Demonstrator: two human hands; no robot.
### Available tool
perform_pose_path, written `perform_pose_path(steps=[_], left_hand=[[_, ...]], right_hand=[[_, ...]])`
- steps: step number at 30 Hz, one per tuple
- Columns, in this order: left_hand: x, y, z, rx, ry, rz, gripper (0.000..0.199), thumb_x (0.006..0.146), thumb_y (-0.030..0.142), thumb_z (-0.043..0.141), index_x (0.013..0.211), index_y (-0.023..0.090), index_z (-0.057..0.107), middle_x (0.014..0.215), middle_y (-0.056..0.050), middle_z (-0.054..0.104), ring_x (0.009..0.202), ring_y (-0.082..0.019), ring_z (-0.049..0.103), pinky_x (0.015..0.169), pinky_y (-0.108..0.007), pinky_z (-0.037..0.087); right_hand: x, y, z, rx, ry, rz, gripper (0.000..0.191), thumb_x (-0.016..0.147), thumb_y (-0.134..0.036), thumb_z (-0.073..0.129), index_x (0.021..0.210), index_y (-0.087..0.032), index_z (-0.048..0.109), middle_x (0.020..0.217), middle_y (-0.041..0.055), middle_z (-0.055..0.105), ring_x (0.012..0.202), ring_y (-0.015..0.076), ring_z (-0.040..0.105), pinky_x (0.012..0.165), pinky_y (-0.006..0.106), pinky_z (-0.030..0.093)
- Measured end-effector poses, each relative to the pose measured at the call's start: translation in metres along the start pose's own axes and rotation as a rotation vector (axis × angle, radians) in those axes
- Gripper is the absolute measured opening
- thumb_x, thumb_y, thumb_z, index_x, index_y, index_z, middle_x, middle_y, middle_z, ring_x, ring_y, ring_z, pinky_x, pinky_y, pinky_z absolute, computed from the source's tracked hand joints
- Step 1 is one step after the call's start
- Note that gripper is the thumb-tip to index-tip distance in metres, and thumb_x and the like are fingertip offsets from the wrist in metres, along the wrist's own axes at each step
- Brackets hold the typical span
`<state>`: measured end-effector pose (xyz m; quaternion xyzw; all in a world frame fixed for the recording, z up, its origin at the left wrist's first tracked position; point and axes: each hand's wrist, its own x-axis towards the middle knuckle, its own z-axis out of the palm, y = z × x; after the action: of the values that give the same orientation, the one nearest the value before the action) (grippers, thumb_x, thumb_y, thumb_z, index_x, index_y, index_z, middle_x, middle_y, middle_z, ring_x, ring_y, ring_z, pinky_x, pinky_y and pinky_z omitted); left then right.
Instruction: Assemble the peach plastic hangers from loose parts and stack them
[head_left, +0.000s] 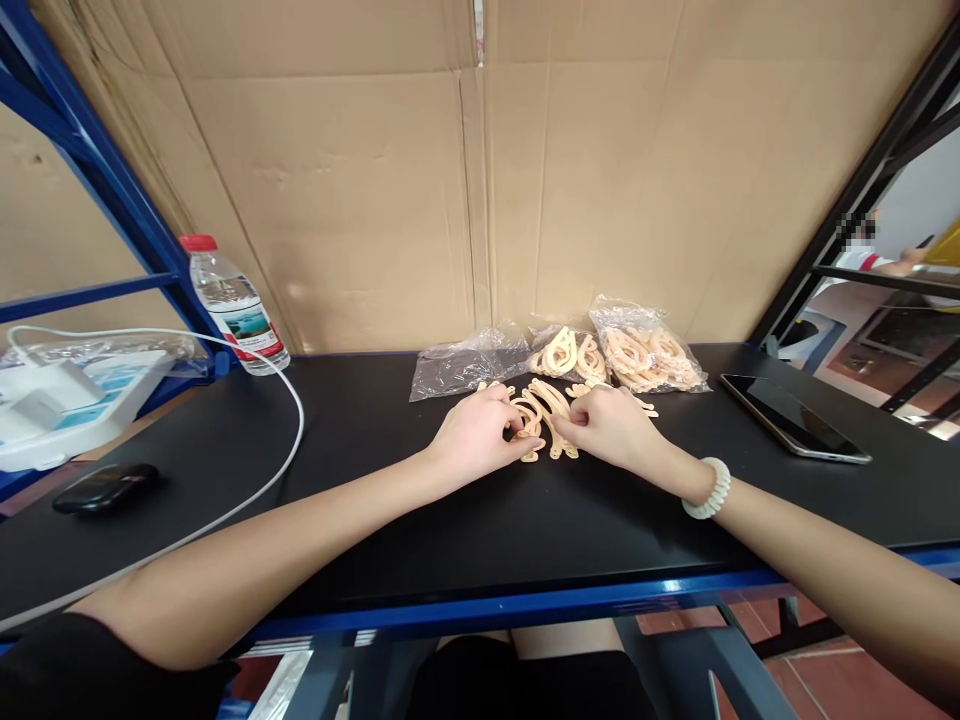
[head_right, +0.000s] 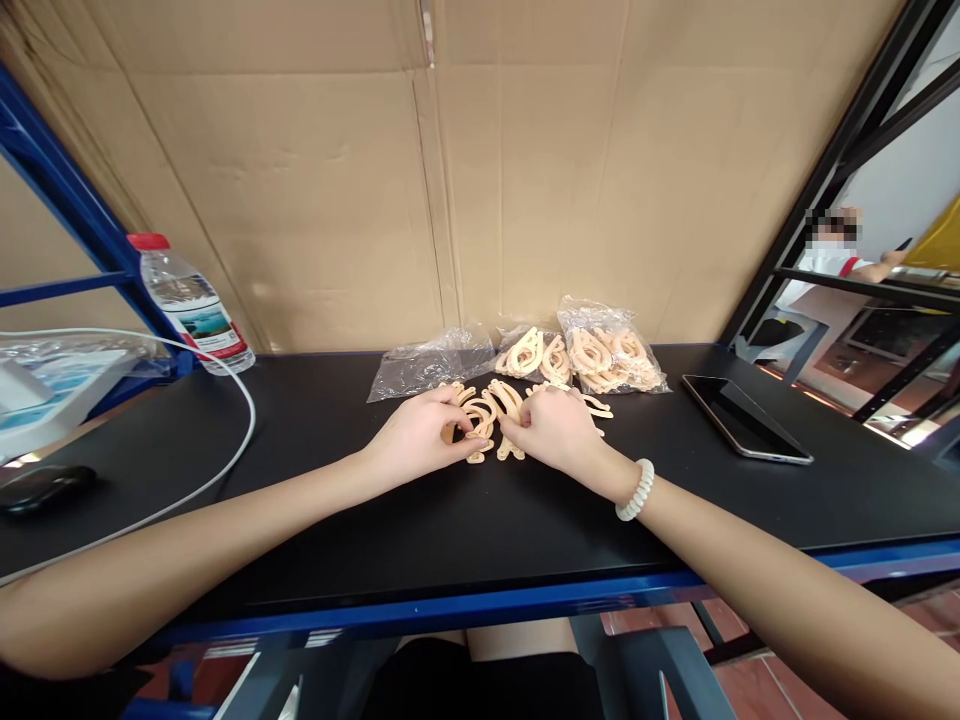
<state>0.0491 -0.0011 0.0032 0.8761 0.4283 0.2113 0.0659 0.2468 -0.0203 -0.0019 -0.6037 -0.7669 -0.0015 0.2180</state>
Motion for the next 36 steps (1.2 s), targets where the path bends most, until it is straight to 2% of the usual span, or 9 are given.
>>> perform_pose_path(steps=[5,13,17,22,24,27,29,33,36], left_hand=[[0.001,0.001,0.000,-0.043,0.001,-0.027,0.021,0.078,0.037,0.070,0.067,0.020,0.074,0.072,0.000,0.051,0.069,-0.017,0.053,0.062,-0.028,0.040],[-0.004,-0.001,-0.008,-0.193,0.046,-0.082,0.014,0.074,0.033,0.075,0.072,0.020,0.077,0.076,-0.001,0.056,0.066,-0.015,0.052,0.063,-0.029,0.040],[-0.007,-0.002,-0.018,-0.406,0.080,-0.195,0.017,0.070,0.035,0.077,0.072,0.018,0.076,0.072,-0.002,0.060,0.062,-0.014,0.050,0.059,-0.028,0.040],[-0.012,0.003,-0.028,-0.843,0.027,-0.365,0.021,0.071,0.035,0.078,0.079,0.016,0.075,0.078,-0.005,0.070,0.066,-0.014,0.059,0.060,-0.027,0.044],[-0.016,0.008,-0.028,-1.037,-0.014,-0.447,0.020,0.069,0.031,0.081,0.080,0.015,0.074,0.079,-0.005,0.071,0.067,-0.012,0.061,0.064,-0.025,0.047],[-0.026,0.018,-0.025,-1.293,-0.083,-0.567,0.019,0.069,0.024,0.083,0.080,0.013,0.072,0.080,-0.006,0.073,0.068,-0.010,0.064,0.069,-0.022,0.050],[-0.034,0.025,-0.020,-1.404,-0.097,-0.638,0.016,0.070,0.019,0.082,0.079,0.012,0.071,0.079,-0.006,0.073,0.065,-0.008,0.064,0.067,-0.019,0.050],[-0.048,0.034,-0.012,-1.522,-0.095,-0.775,0.007,0.077,0.007,0.074,0.076,0.010,0.067,0.073,-0.007,0.072,0.059,-0.007,0.065,0.059,-0.015,0.049],[-0.053,0.037,-0.012,-1.533,-0.052,-0.784,0.008,0.080,0.005,0.069,0.075,0.011,0.065,0.072,-0.007,0.073,0.058,-0.007,0.065,0.058,-0.015,0.050]], right_hand=[[0.001,0.005,0.000,0.033,-0.008,-0.010,0.042,0.078,-0.030,0.048,0.044,-0.019,0.029,0.042,-0.0029,0.034,0.043,0.0097,0.031,0.053,0.029,0.024],[0.002,0.008,-0.005,0.093,0.004,0.051,0.039,0.077,-0.028,0.048,0.043,-0.020,0.029,0.041,-0.0027,0.034,0.043,0.0099,0.031,0.052,0.028,0.024],[0.001,0.015,-0.014,0.190,0.060,0.100,0.041,0.078,-0.030,0.049,0.045,-0.021,0.026,0.040,-0.0037,0.032,0.043,0.0094,0.029,0.049,0.028,0.024],[0.000,0.018,-0.028,0.420,0.090,0.138,0.045,0.078,-0.035,0.053,0.048,-0.021,0.023,0.046,-0.0057,0.024,0.046,0.0079,0.022,0.048,0.027,0.020],[-0.002,0.017,-0.030,0.524,0.061,0.163,0.046,0.078,-0.039,0.055,0.047,-0.021,0.026,0.047,-0.0060,0.023,0.046,0.0074,0.021,0.048,0.027,0.018],[-0.011,0.014,-0.028,0.698,-0.019,0.236,0.043,0.076,-0.045,0.060,0.049,-0.020,0.040,0.047,-0.0059,0.028,0.045,0.0070,0.023,0.047,0.026,0.017],[-0.018,0.011,-0.024,0.834,-0.081,0.289,0.039,0.074,-0.048,0.065,0.054,-0.019,0.049,0.047,-0.0066,0.030,0.045,0.0065,0.024,0.046,0.025,0.015],[-0.030,0.007,-0.018,1.180,-0.243,0.341,0.040,0.073,-0.050,0.071,0.062,-0.018,0.050,0.050,-0.0078,0.033,0.044,0.0041,0.019,0.044,0.024,0.009],[-0.038,0.003,-0.017,1.351,-0.310,0.376,0.042,0.073,-0.049,0.074,0.065,-0.017,0.049,0.049,-0.0088,0.034,0.044,0.0028,0.018,0.044,0.022,0.007]])
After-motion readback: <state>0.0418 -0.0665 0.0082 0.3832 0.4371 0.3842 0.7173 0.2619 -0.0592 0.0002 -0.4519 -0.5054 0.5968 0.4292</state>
